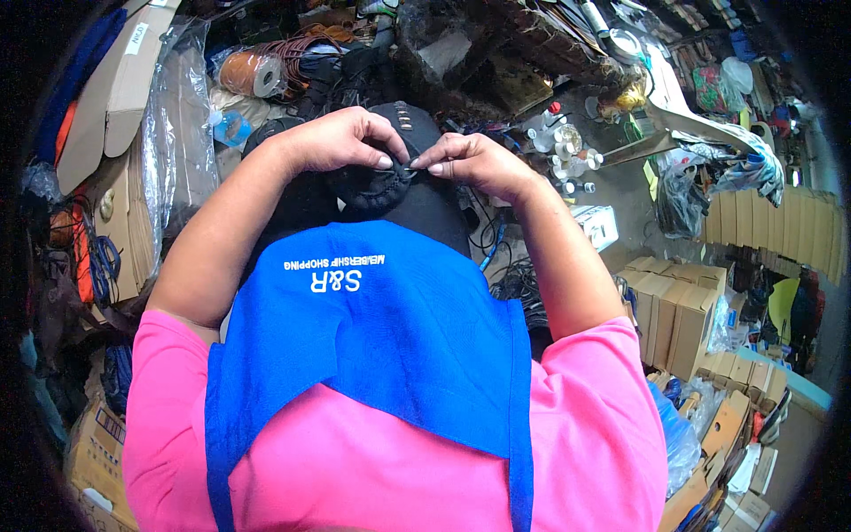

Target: Threading laces or cords through the eyelets of a black shoe upper part.

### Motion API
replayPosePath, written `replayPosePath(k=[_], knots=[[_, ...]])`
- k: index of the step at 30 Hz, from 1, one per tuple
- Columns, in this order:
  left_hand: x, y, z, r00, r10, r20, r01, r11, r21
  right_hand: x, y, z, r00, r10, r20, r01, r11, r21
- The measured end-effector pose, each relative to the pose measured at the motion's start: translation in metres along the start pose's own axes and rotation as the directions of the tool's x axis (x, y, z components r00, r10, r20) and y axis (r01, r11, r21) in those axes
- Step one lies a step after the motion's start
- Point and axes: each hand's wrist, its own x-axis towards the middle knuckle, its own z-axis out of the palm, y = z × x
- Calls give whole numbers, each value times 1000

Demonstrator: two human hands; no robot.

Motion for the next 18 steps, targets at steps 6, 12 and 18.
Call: replayPosePath(k=[6, 12, 18], knots=[[-3, 1, 2, 993, -49, -108, 49, 999, 1, -2, -1, 38, 953, -4, -301, 24, 998, 61], [-23, -3, 6, 898, 166, -408, -14, 937, 350, -13, -21, 47, 855, -357, -376, 100, 825, -557], [-66, 17, 47, 759, 134, -637, 51, 963, 264, -24, -18, 63, 818, -497, -291, 73, 591, -803]])
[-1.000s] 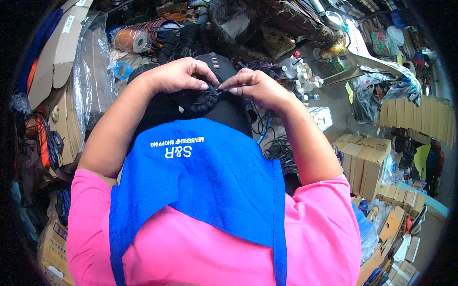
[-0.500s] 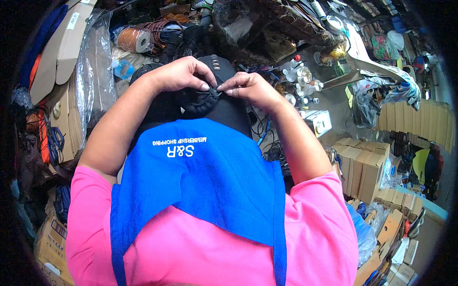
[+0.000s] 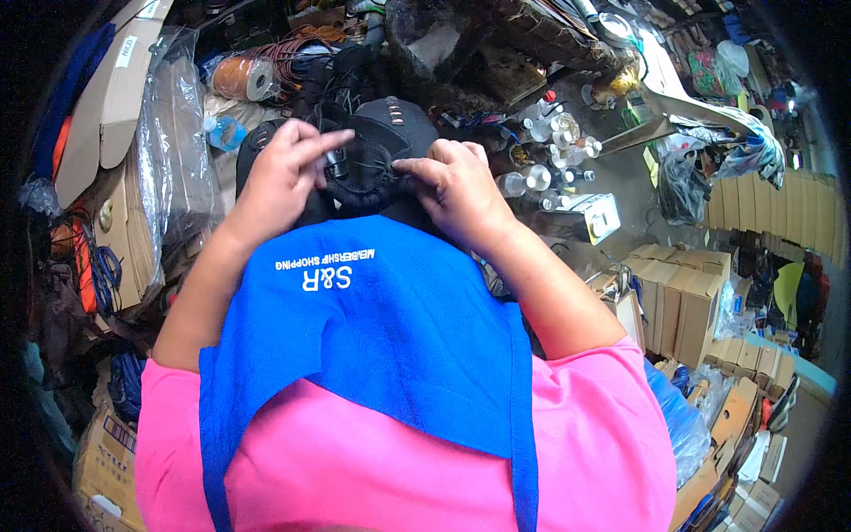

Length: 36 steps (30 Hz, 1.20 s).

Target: Threading laces or cords through the eyelets of a black shoe upper part.

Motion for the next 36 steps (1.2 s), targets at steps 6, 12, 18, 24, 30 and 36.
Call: replayPosePath(k=[6, 12, 18, 24, 30, 36], knots=[[-18, -13, 15, 970, 222, -98, -158, 883, 441, -6, -6, 6, 999, 50, 4, -50, 998, -50], [-3, -11, 16, 992, 63, -109, -59, 998, 37, 11, 19, -9, 932, 215, 293, -334, 824, 457], [-1, -20, 20, 999, 31, -35, -28, 996, 87, 25, 31, -16, 879, 161, 450, -383, 801, 460], [0, -20, 20, 998, 51, -46, -48, 997, 64, 29, 36, -16, 875, 128, 467, -357, 822, 443], [2, -19, 24, 998, 55, -33, -53, 997, 52, 28, 40, -15, 858, 112, 501, -403, 752, 522], [13, -21, 24, 993, 117, 7, -117, 993, 30, 31, 45, -14, 823, 84, 561, -463, 671, 579]])
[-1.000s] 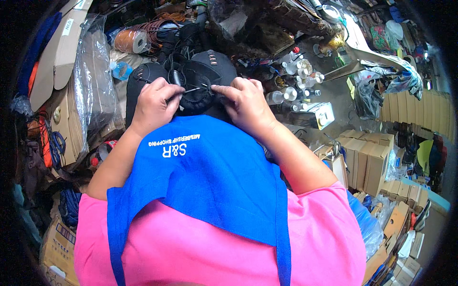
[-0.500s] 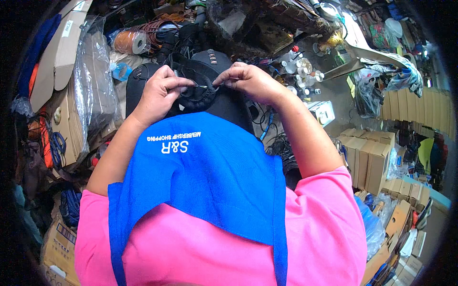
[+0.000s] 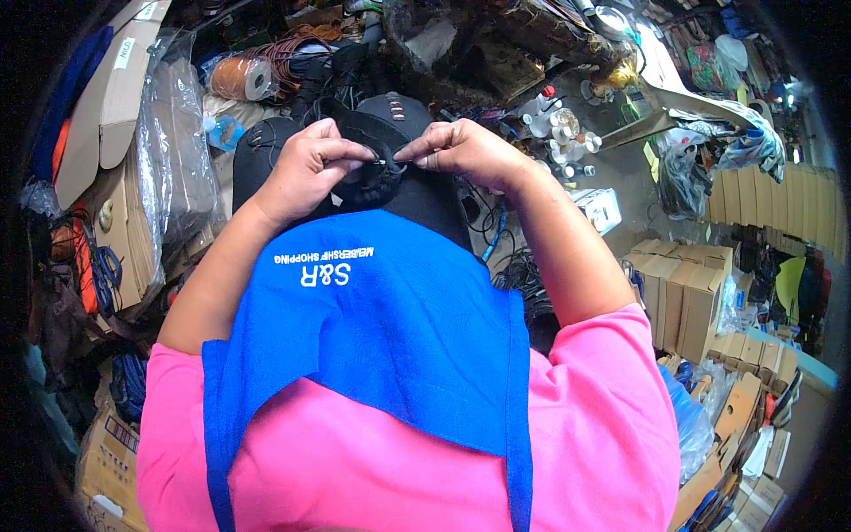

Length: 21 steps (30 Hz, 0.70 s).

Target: Threading laces or cords through the eyelets of a black shoe upper part.

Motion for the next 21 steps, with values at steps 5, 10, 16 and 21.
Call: replayPosePath(k=[5, 10, 16, 21], knots=[[0, 15, -4, 989, 141, 30, -144, 979, 143, -5, -9, 5, 998, 10, -60, -15, 996, -84], [-18, 11, 1, 999, -34, -15, 35, 997, 67, -9, -5, 23, 979, 152, -137, -110, 954, 279], [-9, 6, 15, 946, -318, 57, 315, 869, -381, -2, 2, 27, 976, 138, -166, -69, 928, 366], [-2, 14, 22, 921, -382, 79, 383, 844, -375, 0, -4, 34, 965, 124, -231, -46, 947, 317]])
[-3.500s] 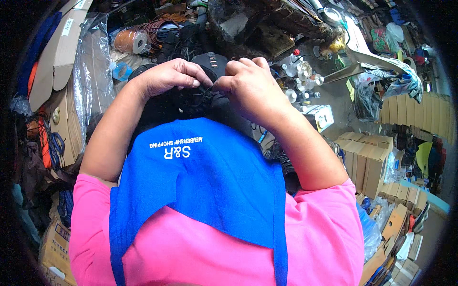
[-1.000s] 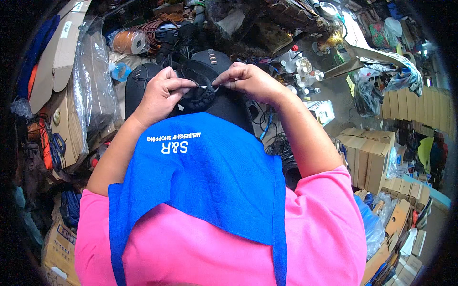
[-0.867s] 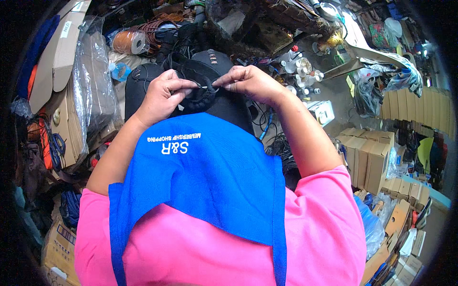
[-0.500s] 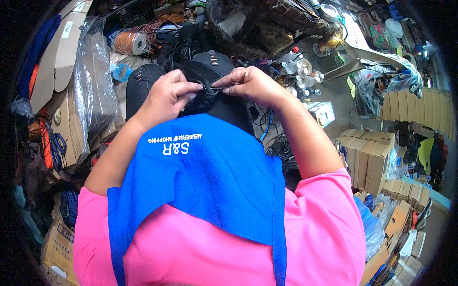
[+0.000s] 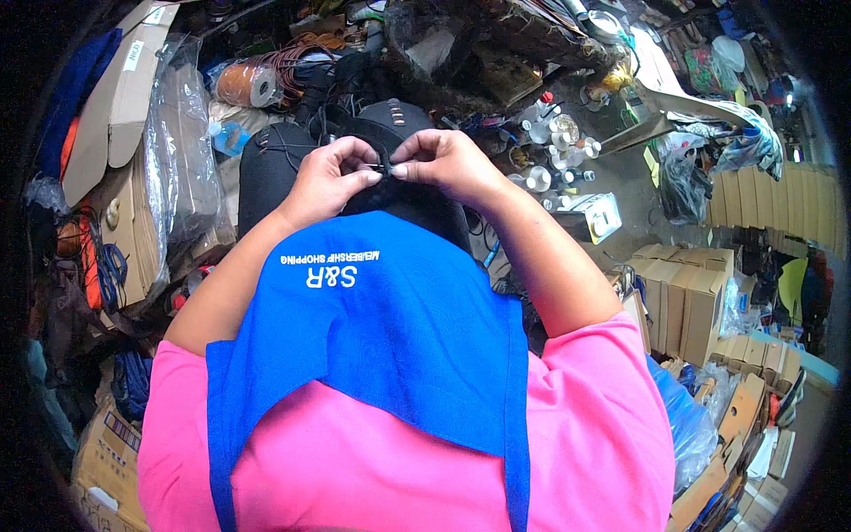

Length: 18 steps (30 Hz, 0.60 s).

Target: Threading laces or cords through the eyelets of a black shoe upper part.

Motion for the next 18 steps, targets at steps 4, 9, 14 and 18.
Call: replayPosePath(k=[4, 9, 14, 18], knots=[[5, 1, -6, 983, 181, 28, -183, 972, 145, 7, -3, -5, 998, -53, 41, 56, 996, -70], [-7, 0, -36, 981, 194, 9, -192, 961, 199, -3, -5, -30, 999, -3, -40, -3, 988, -152], [-10, 17, -30, 974, 217, 67, -225, 882, 414, -14, 9, -18, 999, -35, -8, 35, 999, -27], [-2, 23, -22, 981, 113, 156, -173, 870, 462, -27, 31, -22, 996, -85, -27, 79, 979, -189]])
